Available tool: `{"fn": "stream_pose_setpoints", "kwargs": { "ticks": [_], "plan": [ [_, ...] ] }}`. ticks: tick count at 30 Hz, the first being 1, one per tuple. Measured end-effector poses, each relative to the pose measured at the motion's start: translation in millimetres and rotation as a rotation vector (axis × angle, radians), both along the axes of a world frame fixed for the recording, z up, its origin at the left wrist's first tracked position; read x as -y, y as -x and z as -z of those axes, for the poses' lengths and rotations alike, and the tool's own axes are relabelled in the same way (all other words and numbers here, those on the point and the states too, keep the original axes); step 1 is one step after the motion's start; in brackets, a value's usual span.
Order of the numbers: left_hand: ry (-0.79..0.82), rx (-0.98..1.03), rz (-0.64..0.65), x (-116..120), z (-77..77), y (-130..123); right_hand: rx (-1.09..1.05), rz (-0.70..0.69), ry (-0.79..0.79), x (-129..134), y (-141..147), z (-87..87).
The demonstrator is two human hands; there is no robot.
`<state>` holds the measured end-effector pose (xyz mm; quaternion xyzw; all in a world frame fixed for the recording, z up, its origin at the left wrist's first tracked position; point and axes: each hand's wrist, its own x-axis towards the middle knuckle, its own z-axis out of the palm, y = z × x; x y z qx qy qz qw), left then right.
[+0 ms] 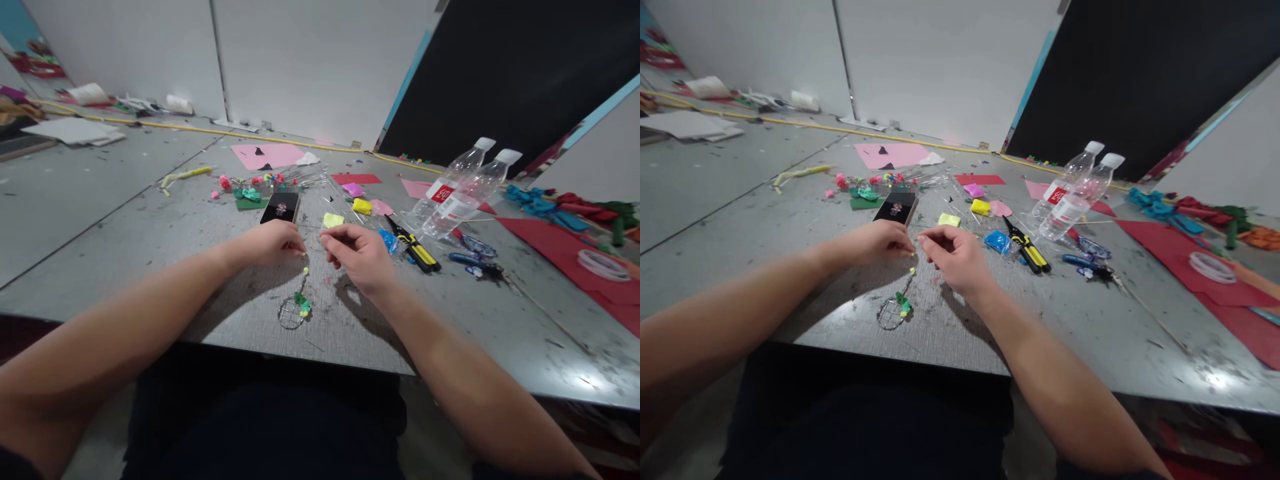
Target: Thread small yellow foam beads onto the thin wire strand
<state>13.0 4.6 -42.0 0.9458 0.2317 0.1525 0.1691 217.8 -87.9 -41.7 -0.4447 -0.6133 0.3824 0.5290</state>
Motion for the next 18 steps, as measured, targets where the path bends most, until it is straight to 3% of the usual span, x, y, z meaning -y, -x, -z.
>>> {"fn": "stream_pose_setpoints", "kwargs": {
  "ticks": [4,7,10,14,18],
  "plan": [
    [0.037,0.156,-0.081,4.4,-15.1,4.4,0.002,0.02,-0.022,0.7,-1.3,0.1],
    [0.23,0.343,-0.193,13.3,-28.2,5.2,0.057,0.032,-0.077,2.2,-2.8,-0.3],
    [0.418,0.489,-0.241,24.6,-36.3,4.0,0.197,0.061,-0.282,5.0,-5.4,-1.6],
    [0.579,0.554,-0.128,34.8,-35.8,1.9,0.444,0.109,-0.622,10.8,-9.9,-4.8],
    [0.77,0.591,-0.03,39.5,-31.7,-1.6,0.528,0.167,-0.779,16.6,-13.4,-7.2]
  ]
}}
